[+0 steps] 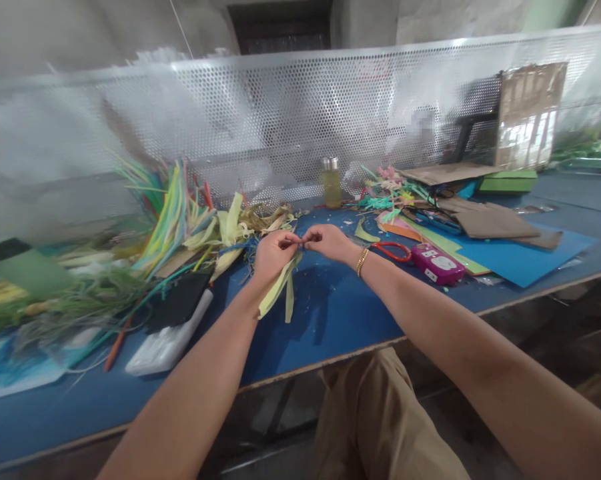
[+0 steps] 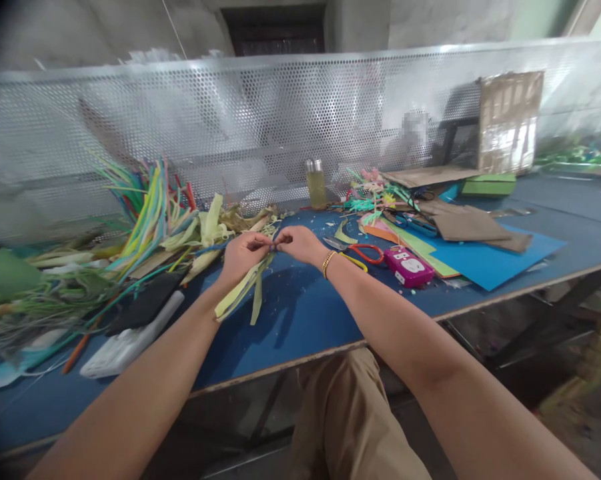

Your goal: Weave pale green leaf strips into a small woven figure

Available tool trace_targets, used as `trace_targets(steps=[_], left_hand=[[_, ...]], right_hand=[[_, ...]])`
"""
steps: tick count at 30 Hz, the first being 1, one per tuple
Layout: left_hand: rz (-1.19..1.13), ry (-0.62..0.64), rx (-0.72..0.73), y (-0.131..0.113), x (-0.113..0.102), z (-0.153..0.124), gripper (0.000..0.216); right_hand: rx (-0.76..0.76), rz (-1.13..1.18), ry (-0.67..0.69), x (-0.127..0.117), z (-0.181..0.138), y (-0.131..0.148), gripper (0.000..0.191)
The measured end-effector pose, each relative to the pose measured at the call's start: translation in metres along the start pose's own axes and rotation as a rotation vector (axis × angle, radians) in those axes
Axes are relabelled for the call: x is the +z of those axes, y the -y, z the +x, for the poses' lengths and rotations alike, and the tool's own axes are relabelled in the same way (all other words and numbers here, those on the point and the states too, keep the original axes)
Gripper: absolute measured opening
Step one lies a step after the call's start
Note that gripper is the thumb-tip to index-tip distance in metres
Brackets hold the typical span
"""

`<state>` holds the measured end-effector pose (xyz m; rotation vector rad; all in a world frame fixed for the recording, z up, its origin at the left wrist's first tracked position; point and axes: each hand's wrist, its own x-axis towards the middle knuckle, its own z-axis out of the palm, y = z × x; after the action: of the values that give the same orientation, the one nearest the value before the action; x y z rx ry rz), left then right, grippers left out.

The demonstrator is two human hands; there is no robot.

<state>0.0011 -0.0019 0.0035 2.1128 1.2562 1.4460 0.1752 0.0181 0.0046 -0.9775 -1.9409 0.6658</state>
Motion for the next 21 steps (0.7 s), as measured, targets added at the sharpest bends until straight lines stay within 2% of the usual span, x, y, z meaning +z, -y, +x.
trace_targets(steps=[7, 12, 16, 21], left_hand=[[-0.049, 0.052, -0.021, 0.0, 0.003, -0.001, 0.009], [-0.069, 0.056, -0.046, -0.002, 0.003, -0.001, 0.008], [-0.072, 0.046, -0.055, -0.004, 0.001, -0.002, 0.008], [-0.049, 0.043, -0.075, -0.004, 0.0, -0.001, 0.008]], right_hand=[[0.013, -0.12, -0.151, -0.003, 0.002, 0.001, 0.012], [-0.127, -0.188, -0.093, -0.009, 0.002, -0.002, 0.025], [-0.231, -0.26, -0.06, -0.011, 0.001, 0.001, 0.012], [-0.239, -0.257, -0.112, -0.014, 0.001, 0.006, 0.004]])
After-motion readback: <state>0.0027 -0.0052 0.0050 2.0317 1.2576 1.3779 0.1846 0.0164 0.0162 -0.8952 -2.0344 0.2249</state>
